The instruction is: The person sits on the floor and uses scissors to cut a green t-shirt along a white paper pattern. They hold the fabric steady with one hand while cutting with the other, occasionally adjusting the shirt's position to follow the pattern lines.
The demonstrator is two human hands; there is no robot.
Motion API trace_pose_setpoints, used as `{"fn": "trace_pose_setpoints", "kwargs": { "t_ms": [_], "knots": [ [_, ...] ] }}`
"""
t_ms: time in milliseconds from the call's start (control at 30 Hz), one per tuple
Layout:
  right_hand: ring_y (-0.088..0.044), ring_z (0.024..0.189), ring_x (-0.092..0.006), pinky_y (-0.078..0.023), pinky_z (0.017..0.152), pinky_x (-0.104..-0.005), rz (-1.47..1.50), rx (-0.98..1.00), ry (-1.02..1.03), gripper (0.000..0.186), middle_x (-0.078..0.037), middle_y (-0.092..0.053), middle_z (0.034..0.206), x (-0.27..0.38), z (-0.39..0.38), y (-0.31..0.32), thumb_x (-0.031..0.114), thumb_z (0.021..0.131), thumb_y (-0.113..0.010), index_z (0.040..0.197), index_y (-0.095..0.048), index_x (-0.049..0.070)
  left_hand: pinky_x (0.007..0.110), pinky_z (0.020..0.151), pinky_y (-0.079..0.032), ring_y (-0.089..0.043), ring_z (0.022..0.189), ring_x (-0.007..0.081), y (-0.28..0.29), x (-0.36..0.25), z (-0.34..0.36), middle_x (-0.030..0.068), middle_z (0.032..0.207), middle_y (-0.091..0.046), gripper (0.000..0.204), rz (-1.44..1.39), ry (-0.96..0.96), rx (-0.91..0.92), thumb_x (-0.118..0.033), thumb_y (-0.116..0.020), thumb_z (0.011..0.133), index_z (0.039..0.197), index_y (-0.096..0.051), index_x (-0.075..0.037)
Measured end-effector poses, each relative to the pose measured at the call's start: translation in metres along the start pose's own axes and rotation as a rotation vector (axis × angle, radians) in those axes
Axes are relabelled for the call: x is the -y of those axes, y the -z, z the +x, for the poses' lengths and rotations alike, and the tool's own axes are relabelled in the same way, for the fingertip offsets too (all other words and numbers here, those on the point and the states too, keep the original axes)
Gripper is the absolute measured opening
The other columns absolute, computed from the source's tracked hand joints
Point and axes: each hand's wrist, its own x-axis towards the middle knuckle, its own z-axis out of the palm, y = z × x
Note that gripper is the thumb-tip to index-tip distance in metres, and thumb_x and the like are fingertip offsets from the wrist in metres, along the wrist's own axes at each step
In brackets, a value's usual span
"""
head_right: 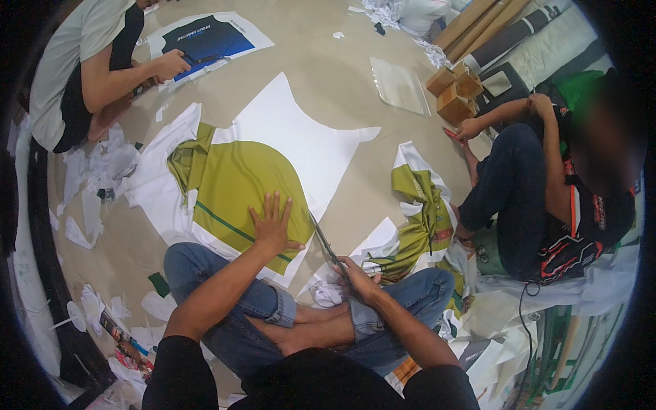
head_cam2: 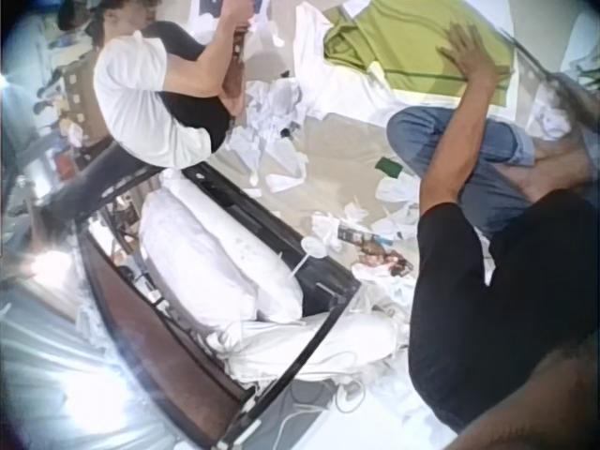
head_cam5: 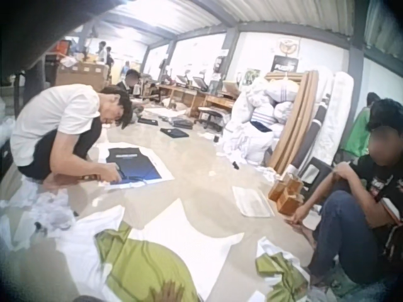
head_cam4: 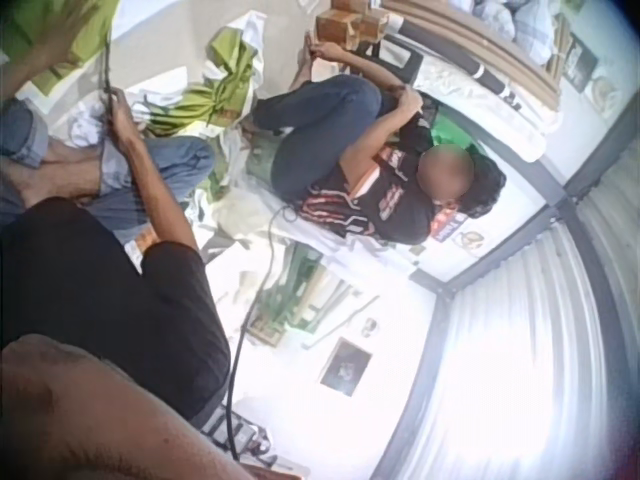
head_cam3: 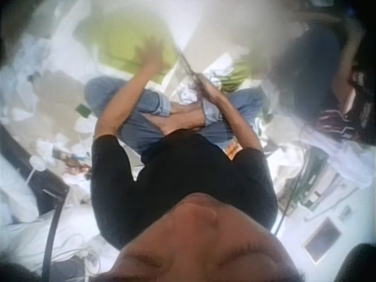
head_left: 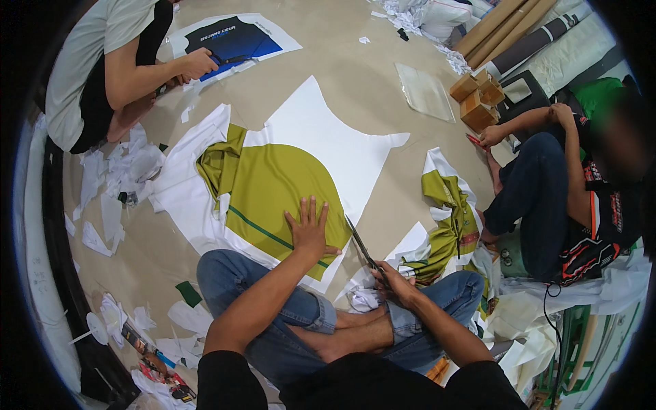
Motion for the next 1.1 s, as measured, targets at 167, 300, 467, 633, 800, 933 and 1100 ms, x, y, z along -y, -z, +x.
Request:
{"fn": "trace_pose_setpoints", "kwargs": {
  "t_ms": [167, 300, 467, 633, 800, 933, 1100],
  "knots": [
    [-0.046, 0.069, -0.0109, -0.038, 0.061, -0.0264, -0.053, -0.033, 0.021, 0.05, 0.0, -0.051, 0.081, 0.0, 0.001, -0.001, 0.035, 0.099, -0.061, 0.141, -0.047, 0.013, 0.08, 0.108, -0.01, 0.007, 0.154, 0.0407, 0.008, -0.001, 0.0, 0.0219, 0.167, 0.004, 0.138, 0.016, 0.011, 0.031, -0.087, -0.065, 0.062, 0.162, -0.004, -0.015],
    [-0.052, 0.069, -0.0111, -0.04, 0.06, -0.025, -0.09, -0.058, 0.014, 0.051, -0.003, -0.056, 0.081, -0.007, 0.001, 0.003, 0.037, 0.097, -0.065, 0.138, -0.052, 0.01, 0.079, 0.109, -0.009, 0.008, 0.154, 0.0376, 0.011, -0.005, 0.001, 0.0172, 0.168, 0.004, 0.137, 0.012, 0.035, 0.041, -0.084, -0.069, 0.062, 0.162, -0.003, -0.018],
    [-0.049, 0.063, -0.0107, -0.038, 0.052, -0.0255, 0.129, -0.025, -0.063, 0.053, -0.001, -0.053, 0.077, 0.014, -0.007, -0.016, 0.039, 0.097, -0.065, 0.14, -0.05, 0.012, 0.079, 0.109, -0.01, 0.009, 0.155, 0.0361, 0.011, -0.003, -0.001, 0.0147, 0.169, 0.004, 0.137, 0.007, 0.052, 0.059, -0.083, -0.07, 0.062, 0.162, -0.002, -0.02],
    [-0.049, 0.064, -0.0105, -0.037, 0.053, -0.0244, 0.063, -0.053, -0.041, 0.053, -0.001, -0.053, 0.077, 0.02, -0.001, -0.021, 0.038, 0.097, -0.064, 0.141, -0.048, 0.012, 0.08, 0.108, -0.011, 0.009, 0.154, 0.0362, 0.013, -0.005, -0.002, 0.0142, 0.169, 0.006, 0.137, 0.022, 0.052, 0.09, -0.085, -0.068, 0.062, 0.162, 0.0, -0.02],
    [-0.047, 0.056, -0.0098, -0.035, 0.049, -0.0261, -0.074, -0.108, 0.035, 0.047, 0.001, -0.051, 0.07, 0.003, 0.004, -0.02, 0.039, 0.098, -0.063, 0.136, -0.049, 0.016, 0.08, 0.107, -0.012, 0.008, 0.154, 0.0367, 0.011, -0.006, -0.002, 0.0158, 0.168, 0.005, 0.139, 0.041, 0.051, 0.082, -0.086, -0.066, 0.062, 0.162, 0.001, -0.018],
    [-0.048, 0.058, -0.0097, -0.036, 0.051, -0.0256, 0.029, -0.095, -0.022, 0.05, 0.001, -0.052, 0.07, 0.022, -0.001, -0.032, 0.037, 0.097, -0.065, 0.138, -0.048, 0.014, 0.08, 0.107, -0.013, 0.007, 0.155, 0.037, 0.01, -0.006, -0.003, 0.0162, 0.168, 0.005, 0.139, 0.053, 0.066, 0.085, -0.087, -0.066, 0.062, 0.162, 0.001, -0.017],
    [-0.048, 0.057, -0.0103, -0.036, 0.049, -0.0252, 0.016, -0.11, 0.02, 0.054, 0.001, -0.051, 0.069, 0.017, 0.014, -0.03, 0.039, 0.096, -0.066, 0.14, -0.048, 0.012, 0.081, 0.107, -0.012, 0.009, 0.154, 0.0367, 0.021, -0.009, -0.004, 0.0139, 0.169, 0.007, 0.139, 0.057, 0.063, 0.117, -0.087, -0.066, 0.062, 0.162, 0.001, -0.019]
  ]
}}
